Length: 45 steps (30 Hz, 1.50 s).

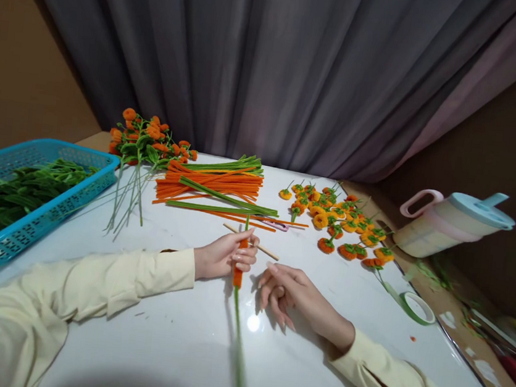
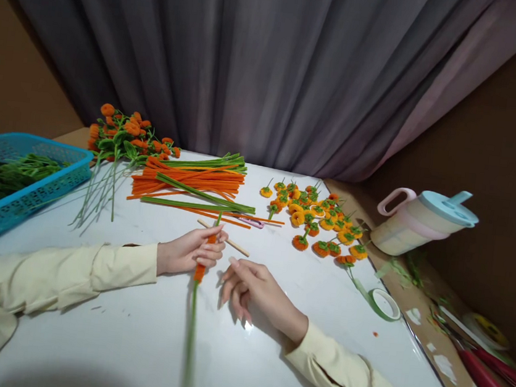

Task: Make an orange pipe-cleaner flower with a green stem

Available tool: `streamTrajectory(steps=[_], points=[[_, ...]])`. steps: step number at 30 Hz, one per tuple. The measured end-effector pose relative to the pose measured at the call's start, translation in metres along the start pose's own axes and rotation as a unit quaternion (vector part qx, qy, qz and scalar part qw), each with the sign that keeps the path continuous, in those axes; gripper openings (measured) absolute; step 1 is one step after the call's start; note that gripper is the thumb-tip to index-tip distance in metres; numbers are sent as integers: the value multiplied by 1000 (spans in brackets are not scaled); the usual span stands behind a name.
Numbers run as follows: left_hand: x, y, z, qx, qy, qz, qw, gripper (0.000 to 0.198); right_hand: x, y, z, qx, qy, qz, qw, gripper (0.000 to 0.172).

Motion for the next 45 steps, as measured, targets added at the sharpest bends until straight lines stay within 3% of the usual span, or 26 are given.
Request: streamTrajectory(steps=[6, 15, 21, 28, 36, 42, 45], points=[[10, -19, 11, -156, -65, -43, 985, 43, -5, 0, -4, -22, 20, -51, 998, 40], [10, -24, 12, -193, -83, -127, 969, 36, -10, 0, -6, -29, 46, -76, 996, 46], [13, -25, 13, -180, -85, -168, 965, 31, -17, 0, -9, -40, 58, -68, 995, 46], [7, -23, 8, -172, -68, -110, 977, 21, -37, -15, -6, -91, 160, -51, 981, 45], [4, -21, 7, -163, -69, -83, 981, 19, -53, -20, -5, -135, 237, -51, 961, 44], [5, -21, 3, -62, -75, -105, 990, 21, -63, -22, -2, -144, 294, -79, 942, 33], [5, -21, 2, -61, -76, -101, 990, 22, -64, -24, -1, -156, 299, -78, 938, 31]])
Point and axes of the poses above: each hand's wrist, its own z-axis away from the middle knuckle, its own x-axis out of the palm, y = z × x, the point moved 3 cm from there along -z, towards the middle knuckle, and after that the axes turned 6 degrees about x, right-handed, at the moved point
